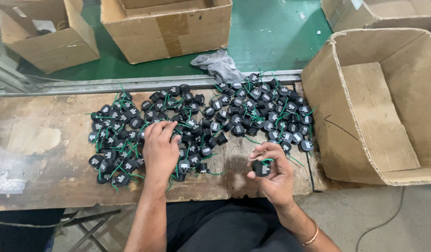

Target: The person picks up small black electronic components with green wires from a workbench, folds and arranges each wire against the component body, and places the finished units into a cardboard box. They briefly wipe a hand on a cloth and occasionally gather scattered components back into a pile.

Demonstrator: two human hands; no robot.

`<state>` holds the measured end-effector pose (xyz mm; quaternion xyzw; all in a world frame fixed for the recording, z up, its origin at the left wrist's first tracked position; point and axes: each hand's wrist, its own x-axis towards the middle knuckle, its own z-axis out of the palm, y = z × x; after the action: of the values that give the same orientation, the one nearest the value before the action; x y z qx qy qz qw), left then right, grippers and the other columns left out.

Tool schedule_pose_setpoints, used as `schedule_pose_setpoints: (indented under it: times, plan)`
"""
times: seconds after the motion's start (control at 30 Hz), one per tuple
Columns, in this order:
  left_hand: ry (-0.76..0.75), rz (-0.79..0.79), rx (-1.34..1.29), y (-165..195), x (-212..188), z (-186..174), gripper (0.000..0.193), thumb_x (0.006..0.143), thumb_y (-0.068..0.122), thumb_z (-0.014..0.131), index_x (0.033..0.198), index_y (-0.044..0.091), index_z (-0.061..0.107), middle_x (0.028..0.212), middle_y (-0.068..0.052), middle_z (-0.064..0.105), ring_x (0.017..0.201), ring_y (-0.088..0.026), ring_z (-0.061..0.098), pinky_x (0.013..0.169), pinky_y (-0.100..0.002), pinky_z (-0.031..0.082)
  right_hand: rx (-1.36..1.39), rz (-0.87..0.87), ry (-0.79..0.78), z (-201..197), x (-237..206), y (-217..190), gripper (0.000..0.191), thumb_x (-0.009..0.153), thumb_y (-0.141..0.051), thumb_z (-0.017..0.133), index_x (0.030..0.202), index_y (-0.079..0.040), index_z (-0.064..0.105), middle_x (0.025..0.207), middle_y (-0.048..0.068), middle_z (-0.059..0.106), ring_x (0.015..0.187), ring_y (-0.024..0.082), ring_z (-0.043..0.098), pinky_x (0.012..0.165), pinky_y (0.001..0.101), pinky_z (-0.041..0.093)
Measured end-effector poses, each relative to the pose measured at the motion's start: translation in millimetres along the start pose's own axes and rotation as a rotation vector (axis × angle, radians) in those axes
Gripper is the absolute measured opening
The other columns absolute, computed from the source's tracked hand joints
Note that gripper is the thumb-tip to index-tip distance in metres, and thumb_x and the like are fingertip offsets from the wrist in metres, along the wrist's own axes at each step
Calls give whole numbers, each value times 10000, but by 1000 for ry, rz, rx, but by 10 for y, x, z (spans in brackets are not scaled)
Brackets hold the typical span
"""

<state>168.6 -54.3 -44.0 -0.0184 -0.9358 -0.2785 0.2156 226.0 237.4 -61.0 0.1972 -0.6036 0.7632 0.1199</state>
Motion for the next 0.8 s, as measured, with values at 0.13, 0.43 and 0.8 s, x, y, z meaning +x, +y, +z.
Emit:
schedule_pose_setpoints:
  times: [0.13, 0.43, 0.8]
  plan:
    - [-85, -97, 8, 24, 60, 20, 187, 809, 166, 789, 994, 138, 786, 1025, -21, 721, 1034, -270, 628, 842, -410, 527, -123, -47, -20, 31, -4, -21, 377, 877, -24, 816, 1142, -77, 554, 1300, 106, 533, 1181, 181, 612, 954, 348, 612]
    - [-25, 49, -174, 1, 149, 125, 72, 797, 132, 778, 869, 136, 779, 958, -3, 754, 926, -240, 691, 783, -376, 549, -609, -96, -107, 98, 58, -50, 469, 830, 52, 736, 1273, -33, 608, 1255, 135, 614, 997, 191, 690, 935, 314, 541]
    - [83, 251, -555, 293, -5, -69, 92, 936, 27, 689, 1018, 70, 689, 986, -69, 762, 818, -230, 711, 708, -337, 558, -462, 184, -86, 29, 17, 131, 518, 842, 24, 770, 1334, -34, 617, 1164, 51, 695, 1048, 134, 641, 945, 270, 526]
